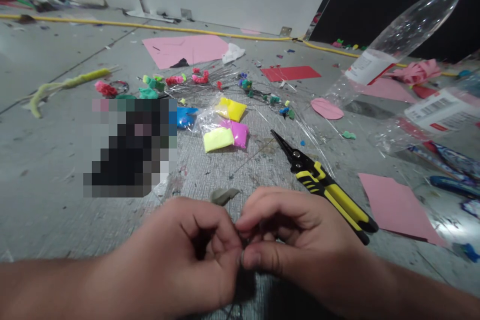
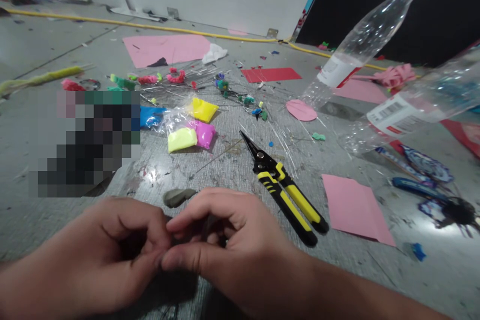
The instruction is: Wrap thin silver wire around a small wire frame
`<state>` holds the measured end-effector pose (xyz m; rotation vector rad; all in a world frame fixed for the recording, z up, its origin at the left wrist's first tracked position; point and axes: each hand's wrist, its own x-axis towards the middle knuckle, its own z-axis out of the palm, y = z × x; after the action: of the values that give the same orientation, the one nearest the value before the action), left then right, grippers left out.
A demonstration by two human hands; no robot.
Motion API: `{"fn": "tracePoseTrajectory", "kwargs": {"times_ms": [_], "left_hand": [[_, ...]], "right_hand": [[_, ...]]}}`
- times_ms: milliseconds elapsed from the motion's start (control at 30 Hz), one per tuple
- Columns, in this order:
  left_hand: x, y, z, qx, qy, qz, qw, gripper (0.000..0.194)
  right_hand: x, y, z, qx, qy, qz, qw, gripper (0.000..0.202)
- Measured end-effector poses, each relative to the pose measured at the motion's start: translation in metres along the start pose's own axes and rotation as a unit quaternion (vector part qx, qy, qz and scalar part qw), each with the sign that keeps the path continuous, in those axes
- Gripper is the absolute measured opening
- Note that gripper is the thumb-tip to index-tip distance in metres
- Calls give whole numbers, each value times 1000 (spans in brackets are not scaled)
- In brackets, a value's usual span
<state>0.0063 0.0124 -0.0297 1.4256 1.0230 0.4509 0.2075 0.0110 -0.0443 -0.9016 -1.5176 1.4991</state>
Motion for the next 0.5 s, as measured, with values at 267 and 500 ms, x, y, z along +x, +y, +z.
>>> {"fn": "tracePoseTrajectory", "kwargs": {"times_ms": [267,500], "left_hand": [[-6,0,1,32,-9,51,998,24],[-5,-4,-3,66,12,18,998,24]], "right_hand": [[0,7,-7,181,-49,90,978,26],[-4,5,-8,-16,-39,-63,997,11]]}}
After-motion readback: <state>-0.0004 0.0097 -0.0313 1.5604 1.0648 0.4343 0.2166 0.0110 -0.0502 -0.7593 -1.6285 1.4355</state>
